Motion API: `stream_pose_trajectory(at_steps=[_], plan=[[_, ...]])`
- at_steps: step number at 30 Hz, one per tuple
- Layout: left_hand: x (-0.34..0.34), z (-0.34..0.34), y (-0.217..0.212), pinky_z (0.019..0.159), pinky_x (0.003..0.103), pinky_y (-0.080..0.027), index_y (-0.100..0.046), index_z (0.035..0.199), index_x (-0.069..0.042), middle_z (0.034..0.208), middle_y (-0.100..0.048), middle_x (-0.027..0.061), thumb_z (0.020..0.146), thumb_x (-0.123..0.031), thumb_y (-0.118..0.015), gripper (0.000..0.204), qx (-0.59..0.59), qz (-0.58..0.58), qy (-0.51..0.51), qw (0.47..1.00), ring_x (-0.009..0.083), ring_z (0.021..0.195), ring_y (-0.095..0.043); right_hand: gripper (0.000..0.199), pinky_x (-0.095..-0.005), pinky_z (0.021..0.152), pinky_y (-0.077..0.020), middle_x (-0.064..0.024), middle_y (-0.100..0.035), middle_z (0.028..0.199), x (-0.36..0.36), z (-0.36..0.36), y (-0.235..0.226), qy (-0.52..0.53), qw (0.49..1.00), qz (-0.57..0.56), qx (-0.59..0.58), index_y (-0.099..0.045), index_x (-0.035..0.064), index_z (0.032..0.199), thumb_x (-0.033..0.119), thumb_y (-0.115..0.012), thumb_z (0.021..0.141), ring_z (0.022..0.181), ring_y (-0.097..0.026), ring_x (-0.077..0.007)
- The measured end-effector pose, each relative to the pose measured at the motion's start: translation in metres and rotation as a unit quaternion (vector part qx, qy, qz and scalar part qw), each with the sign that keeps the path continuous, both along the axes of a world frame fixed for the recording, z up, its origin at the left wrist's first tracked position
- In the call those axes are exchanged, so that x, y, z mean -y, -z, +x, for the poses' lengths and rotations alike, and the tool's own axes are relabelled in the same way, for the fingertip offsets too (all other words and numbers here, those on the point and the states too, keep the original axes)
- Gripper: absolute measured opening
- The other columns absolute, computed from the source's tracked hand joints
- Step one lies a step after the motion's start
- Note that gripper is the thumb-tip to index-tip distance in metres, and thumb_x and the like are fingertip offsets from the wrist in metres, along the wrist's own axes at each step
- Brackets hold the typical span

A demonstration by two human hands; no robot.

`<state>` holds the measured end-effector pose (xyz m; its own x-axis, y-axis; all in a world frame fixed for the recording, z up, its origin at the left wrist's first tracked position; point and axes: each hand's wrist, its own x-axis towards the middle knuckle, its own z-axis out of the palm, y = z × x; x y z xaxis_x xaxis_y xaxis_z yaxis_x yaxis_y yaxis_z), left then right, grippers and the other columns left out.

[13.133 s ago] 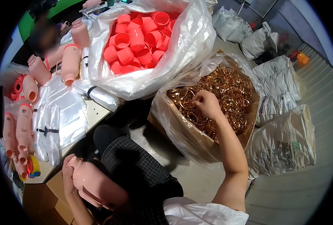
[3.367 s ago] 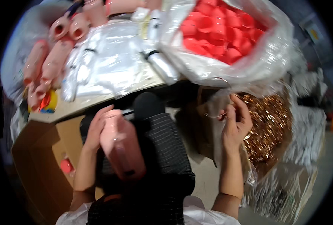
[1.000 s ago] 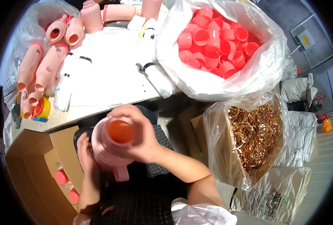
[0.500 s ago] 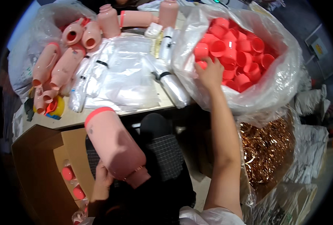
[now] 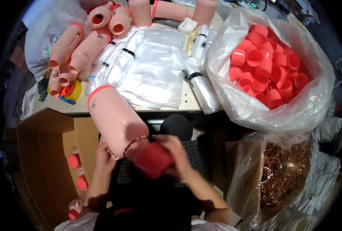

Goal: The person assembles pink plastic pitchers by inserting a metal ring into the neck and screwing on a red lid. The person handles the pitchers one at a time, placing the finished units into a cardboard box.

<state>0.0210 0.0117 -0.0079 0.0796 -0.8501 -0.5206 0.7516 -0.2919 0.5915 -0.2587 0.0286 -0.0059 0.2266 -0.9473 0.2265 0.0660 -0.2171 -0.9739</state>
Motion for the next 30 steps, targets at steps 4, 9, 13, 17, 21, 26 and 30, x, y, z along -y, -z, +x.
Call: stream_pose_trajectory(at_steps=[4, 9, 13, 17, 21, 26, 30], plan=[[-0.013, 0.03, -0.006, 0.041, 0.02, -0.039, -0.036, 0.149, -0.006, 0.087, -0.058, 0.005, 0.081, 0.013, -0.036, 0.07, 0.188, -0.036, 0.057, 0.98, 0.0069, 0.053, -0.049, 0.09, -0.0466, 0.113, -0.0405, -0.0213, -0.047, 0.146, -0.044, 0.025, 0.021, -0.029, 0.981, 0.021, -0.191, -0.045, 0.0022, 0.146, 0.025, -0.088, 0.071, 0.136, -0.046, -0.039], [-0.044, 0.018, -0.016, 0.102, 0.04, -0.051, -0.039, 0.15, -0.003, 0.135, -0.06, 0.021, 0.085, 0.01, -0.041, 0.066, 0.56, -0.2, 0.346, 0.726, 0.0347, 0.125, -0.061, 0.083, -0.0437, 0.117, -0.0329, -0.0184, -0.043, 0.153, -0.02, -0.015, 0.012, 0.086, 0.99, 0.093, -0.067, -0.04, 0.0021, 0.15, 0.02, -0.079, 0.08, 0.142, -0.041, -0.0322], [-0.01, -0.012, -0.031, 0.093, 0.04, -0.053, -0.061, 0.129, -0.004, 0.121, -0.067, 0.0177, 0.09, -0.002, -0.061, 0.039, 0.507, -0.302, 0.415, 0.693, 0.0354, 0.109, -0.067, 0.071, -0.0365, 0.117, -0.0319, -0.0164, -0.047, 0.151, 0.038, -0.041, -0.005, -0.079, 0.967, 0.198, 0.143, -0.039, -0.0007, 0.152, 0.024, -0.067, 0.091, 0.139, -0.045, -0.0231], [0.069, -0.046, -0.026, 0.076, 0.037, -0.052, -0.071, 0.087, -0.004, 0.09, -0.071, 0.0108, 0.08, -0.004, -0.075, 0.008, 0.622, -0.431, 0.16, 0.634, 0.0291, 0.083, -0.066, 0.071, -0.0346, 0.113, -0.0362, -0.012, -0.054, 0.14, 0.043, -0.049, -0.018, -0.132, 0.978, 0.163, 0.023, -0.047, -0.0019, 0.144, 0.015, -0.076, 0.082, 0.133, -0.05, -0.0218], [0.15, -0.106, -0.002, 0.099, 0.045, -0.044, -0.066, 0.113, -0.005, 0.125, -0.061, 0.0112, 0.074, -0.017, -0.082, 0.043, 0.742, -0.518, 0.123, 0.407, 0.0345, 0.114, -0.055, 0.069, -0.0345, 0.109, -0.0407, -0.0112, -0.057, 0.134, 0.042, -0.056, -0.018, -0.121, 0.98, 0.155, 0.009, -0.05, -0.0012, 0.141, 0.013, -0.077, 0.08, 0.126, -0.054, -0.0207], [0.208, -0.117, 0.03, 0.079, 0.034, -0.053, -0.066, 0.106, 0.0, 0.095, -0.072, 0.0094, 0.091, -0.015, -0.071, 0.022, 0.533, -0.319, 0.334, 0.709, 0.0206, 0.087, -0.067, 0.029, -0.0298, 0.09, -0.0509, -0.007, -0.07, 0.105, 0.061, -0.059, 0.002, -0.047, 0.985, 0.163, 0.006, -0.063, -0.003, 0.122, 0.007, -0.059, 0.095, 0.1, -0.063, -0.0128], [0.154, -0.151, 0.01, 0.076, 0.033, -0.058, -0.066, 0.102, 0.006, 0.099, -0.073, 0.016, 0.103, -0.017, -0.056, 0.025, 0.144, -0.208, 0.389, 0.886, 0.0219, 0.085, -0.071, 0.018, -0.0251, 0.065, -0.0522, -0.0057, -0.071, 0.088, 0.087, -0.051, 0.014, 0.184, 0.97, 0.156, -0.018, -0.07, -0.0018, 0.097, 0.004, -0.081, 0.083, 0.072, -0.066, -0.0104]])
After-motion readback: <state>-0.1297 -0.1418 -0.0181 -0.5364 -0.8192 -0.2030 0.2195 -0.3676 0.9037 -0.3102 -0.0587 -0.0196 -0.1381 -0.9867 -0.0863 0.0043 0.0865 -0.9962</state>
